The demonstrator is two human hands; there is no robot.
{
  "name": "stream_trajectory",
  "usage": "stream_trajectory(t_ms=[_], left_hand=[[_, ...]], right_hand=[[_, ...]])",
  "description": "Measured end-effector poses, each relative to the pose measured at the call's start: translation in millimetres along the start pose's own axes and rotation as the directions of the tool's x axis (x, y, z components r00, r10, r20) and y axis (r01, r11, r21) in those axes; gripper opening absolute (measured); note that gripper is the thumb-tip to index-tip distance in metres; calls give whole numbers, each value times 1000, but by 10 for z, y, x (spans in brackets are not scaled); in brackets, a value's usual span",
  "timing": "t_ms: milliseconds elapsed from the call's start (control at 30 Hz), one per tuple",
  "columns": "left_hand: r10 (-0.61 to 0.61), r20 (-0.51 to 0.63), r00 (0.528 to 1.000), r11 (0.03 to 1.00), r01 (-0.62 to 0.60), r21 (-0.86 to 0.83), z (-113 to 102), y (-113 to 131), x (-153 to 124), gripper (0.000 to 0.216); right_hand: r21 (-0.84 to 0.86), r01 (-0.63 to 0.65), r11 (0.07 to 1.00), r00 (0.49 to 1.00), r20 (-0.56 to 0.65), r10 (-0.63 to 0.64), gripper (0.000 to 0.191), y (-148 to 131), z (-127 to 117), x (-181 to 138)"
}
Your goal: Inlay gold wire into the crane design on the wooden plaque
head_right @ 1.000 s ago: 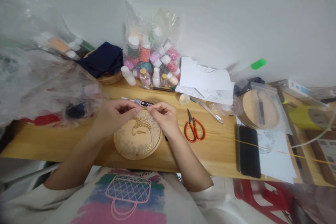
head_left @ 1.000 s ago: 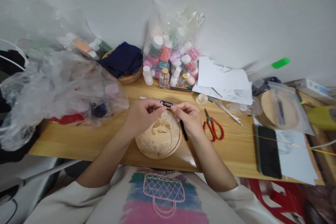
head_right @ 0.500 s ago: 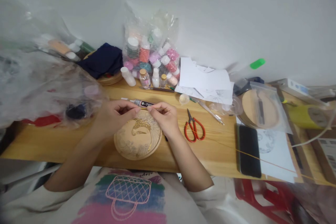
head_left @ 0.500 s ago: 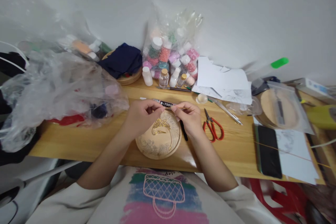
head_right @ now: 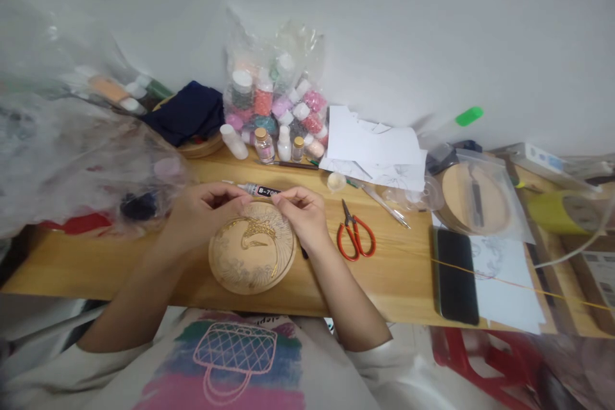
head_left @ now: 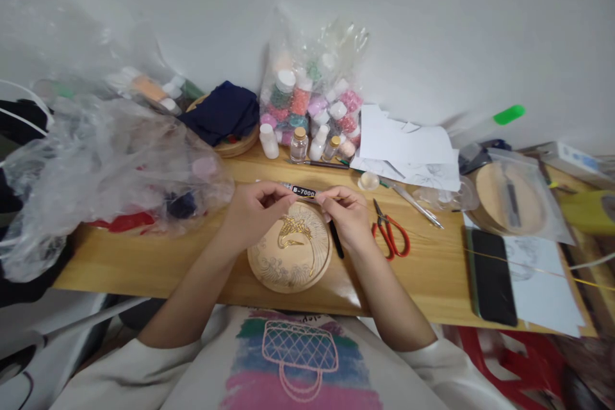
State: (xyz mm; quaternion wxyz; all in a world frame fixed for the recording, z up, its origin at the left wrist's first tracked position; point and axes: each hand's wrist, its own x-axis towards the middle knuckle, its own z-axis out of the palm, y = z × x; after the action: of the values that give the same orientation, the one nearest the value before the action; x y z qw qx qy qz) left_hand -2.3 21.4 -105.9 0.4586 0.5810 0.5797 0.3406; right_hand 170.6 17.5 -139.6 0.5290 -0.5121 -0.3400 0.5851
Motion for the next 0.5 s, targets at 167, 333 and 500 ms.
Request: stream_trajectory(t_ms=[167,333,500], left_hand=[[-54,-92,994,995,46,-94,-60,-58,22,17],[-33,-8,999,992,32,-118,-31,-16,38,21],[-9,93,996,993,19,-115,26,25,31,26]], right_hand=[[39,8,999,1000,16,-9,22,-3,-50,33],[39,-11,999,999,52,9,25,14,-35,28],[10,-33,999,997,76,32,26,6,-10,10]])
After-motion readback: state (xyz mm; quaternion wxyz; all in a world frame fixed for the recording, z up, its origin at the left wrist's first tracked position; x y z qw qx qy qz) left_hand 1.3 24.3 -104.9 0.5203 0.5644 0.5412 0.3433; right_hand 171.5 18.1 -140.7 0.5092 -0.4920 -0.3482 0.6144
